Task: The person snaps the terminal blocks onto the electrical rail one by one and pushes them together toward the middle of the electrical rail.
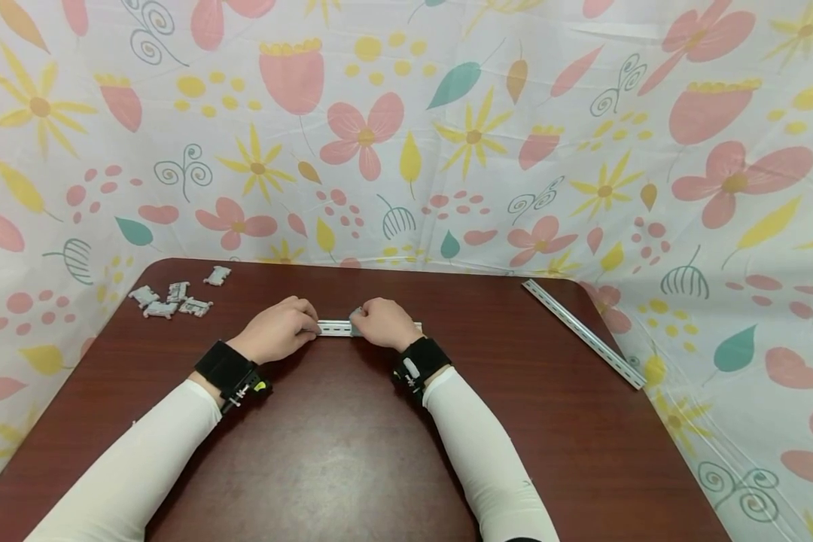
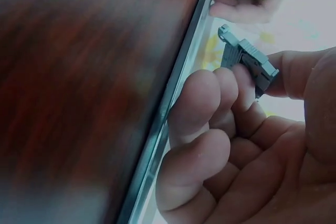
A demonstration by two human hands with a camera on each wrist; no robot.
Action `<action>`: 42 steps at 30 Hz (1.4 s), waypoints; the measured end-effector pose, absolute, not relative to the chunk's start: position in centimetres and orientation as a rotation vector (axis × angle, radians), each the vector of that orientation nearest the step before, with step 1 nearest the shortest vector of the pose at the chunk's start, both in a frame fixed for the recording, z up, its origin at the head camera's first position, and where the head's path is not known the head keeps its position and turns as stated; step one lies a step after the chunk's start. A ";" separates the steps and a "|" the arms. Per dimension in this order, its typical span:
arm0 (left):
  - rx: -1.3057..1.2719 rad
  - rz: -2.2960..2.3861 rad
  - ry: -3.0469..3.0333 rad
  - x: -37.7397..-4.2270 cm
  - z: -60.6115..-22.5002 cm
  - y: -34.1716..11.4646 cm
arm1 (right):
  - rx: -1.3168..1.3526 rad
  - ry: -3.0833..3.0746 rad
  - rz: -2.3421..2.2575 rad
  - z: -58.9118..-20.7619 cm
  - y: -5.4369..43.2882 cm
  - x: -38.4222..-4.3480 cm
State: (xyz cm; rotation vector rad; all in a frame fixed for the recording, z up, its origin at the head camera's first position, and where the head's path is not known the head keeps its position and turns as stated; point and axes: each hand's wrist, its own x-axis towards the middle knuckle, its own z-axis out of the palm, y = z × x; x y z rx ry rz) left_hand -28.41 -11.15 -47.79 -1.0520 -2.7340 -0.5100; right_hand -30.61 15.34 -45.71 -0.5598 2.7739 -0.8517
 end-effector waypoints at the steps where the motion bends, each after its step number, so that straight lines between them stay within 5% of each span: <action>1: -1.051 -0.511 -2.734 -28.4 -47.8 -11.2 | -0.569 2.787 -0.836 -45.6 15.2 -30.6; 42: -1.024 -0.579 -2.756 -28.8 -48.2 -11.3 | -0.478 2.901 -0.392 -45.3 11.1 -31.1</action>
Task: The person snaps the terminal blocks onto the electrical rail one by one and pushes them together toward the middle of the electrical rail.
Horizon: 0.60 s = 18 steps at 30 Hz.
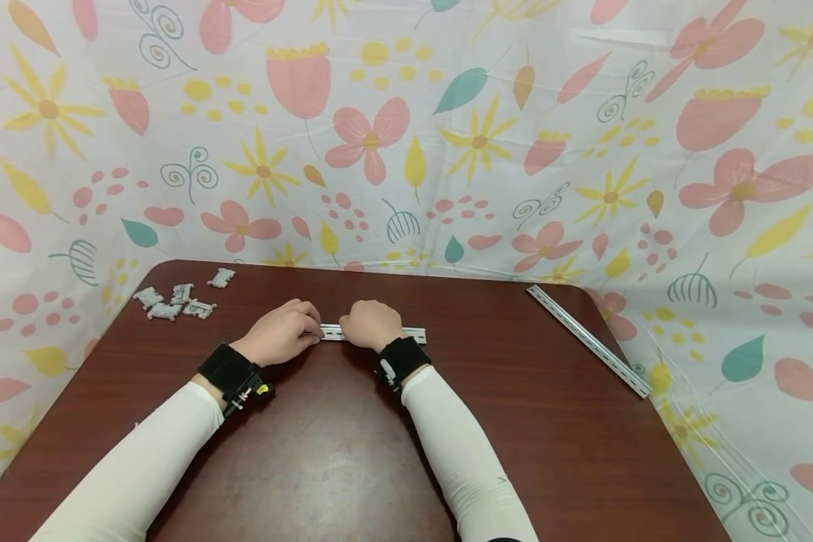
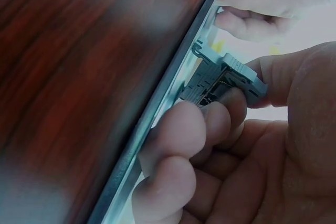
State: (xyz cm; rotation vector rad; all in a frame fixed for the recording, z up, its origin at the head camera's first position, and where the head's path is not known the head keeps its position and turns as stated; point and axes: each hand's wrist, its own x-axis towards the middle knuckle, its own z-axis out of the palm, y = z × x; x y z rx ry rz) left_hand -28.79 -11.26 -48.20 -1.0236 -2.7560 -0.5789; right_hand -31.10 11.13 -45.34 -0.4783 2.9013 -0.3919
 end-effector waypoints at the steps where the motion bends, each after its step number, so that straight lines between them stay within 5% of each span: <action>1: -1.023 -0.579 -2.755 -28.8 -48.2 -11.3 | -0.484 2.900 -0.388 -45.3 11.1 -31.1; 18: -1.004 -0.662 -2.747 -29.1 -48.4 -11.4 | -0.491 2.878 -0.359 -45.3 10.8 -30.8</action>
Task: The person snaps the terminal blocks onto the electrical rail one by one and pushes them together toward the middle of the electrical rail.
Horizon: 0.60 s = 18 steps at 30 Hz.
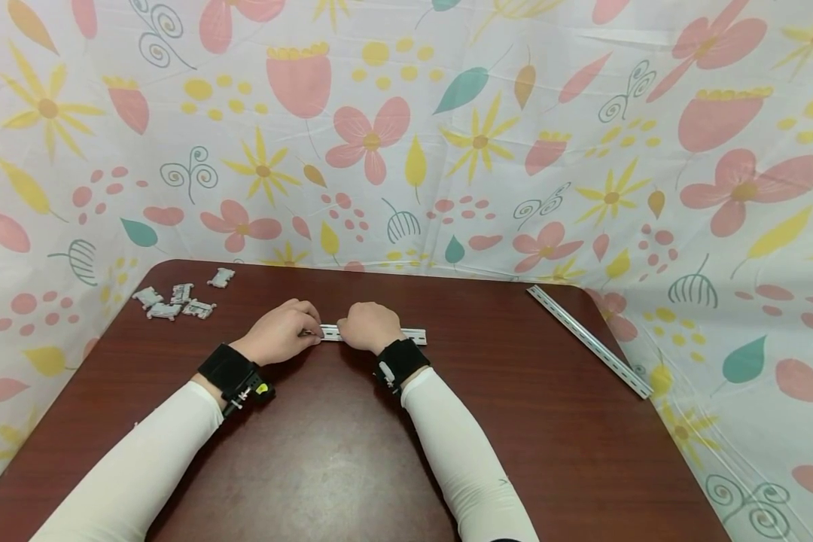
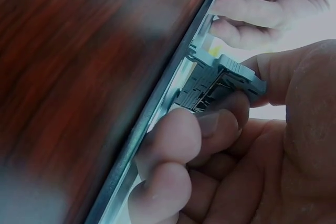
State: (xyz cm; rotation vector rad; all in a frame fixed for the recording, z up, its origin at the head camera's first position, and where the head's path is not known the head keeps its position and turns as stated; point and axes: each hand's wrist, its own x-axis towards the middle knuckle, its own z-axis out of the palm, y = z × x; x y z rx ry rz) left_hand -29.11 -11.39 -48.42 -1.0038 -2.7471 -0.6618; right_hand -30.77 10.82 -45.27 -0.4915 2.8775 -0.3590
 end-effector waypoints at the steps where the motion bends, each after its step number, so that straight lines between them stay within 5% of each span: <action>1: -1.005 -0.663 -2.747 -29.1 -48.4 -11.4 | -0.489 2.879 -0.359 -45.3 10.8 -30.7; 18: -0.978 -0.671 -2.801 -29.1 -48.0 -11.3 | -0.475 2.874 -0.324 -45.5 10.6 -30.5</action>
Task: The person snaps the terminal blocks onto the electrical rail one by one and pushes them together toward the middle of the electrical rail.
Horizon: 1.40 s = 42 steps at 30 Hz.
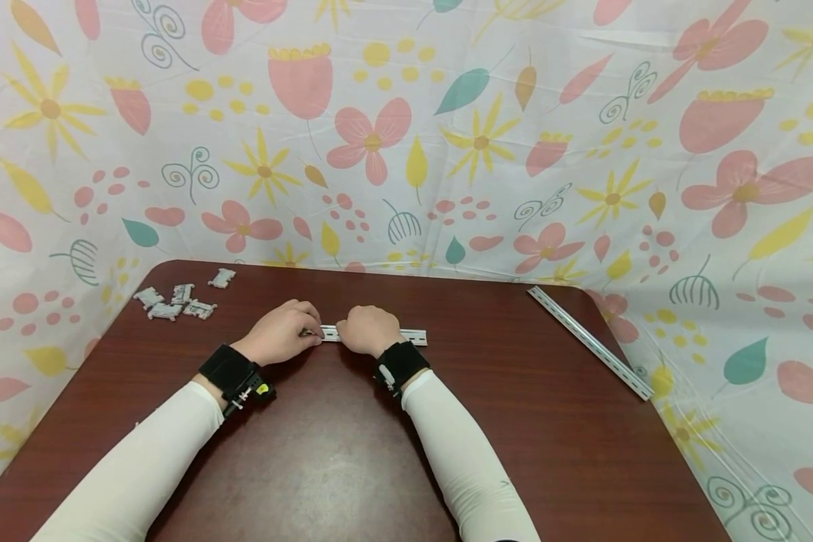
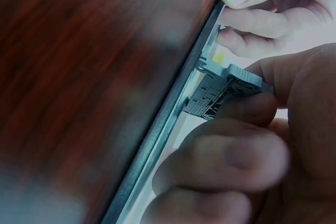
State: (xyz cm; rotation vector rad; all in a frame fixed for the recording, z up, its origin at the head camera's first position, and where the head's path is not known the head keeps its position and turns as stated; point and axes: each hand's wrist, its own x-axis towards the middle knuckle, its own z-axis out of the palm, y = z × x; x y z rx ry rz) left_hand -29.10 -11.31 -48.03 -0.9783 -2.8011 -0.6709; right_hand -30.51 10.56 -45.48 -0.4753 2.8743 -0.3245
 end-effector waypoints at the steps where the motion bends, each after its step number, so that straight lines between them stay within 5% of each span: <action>1: -0.976 -0.671 -2.804 -29.1 -48.0 -11.3 | -0.471 2.876 -0.320 -45.5 10.5 -30.5; 9: -0.966 -0.666 -2.797 -29.1 -48.1 -11.3 | -0.460 2.891 -0.274 -45.6 10.3 -30.4; 19: -0.953 -0.660 -2.802 -29.2 -48.2 -11.3 | -0.558 2.865 -0.164 -50.4 11.4 -34.1; 42: -0.945 -0.671 -2.792 -29.1 -48.3 -11.2 | -0.527 2.929 -0.084 -46.1 10.0 -29.9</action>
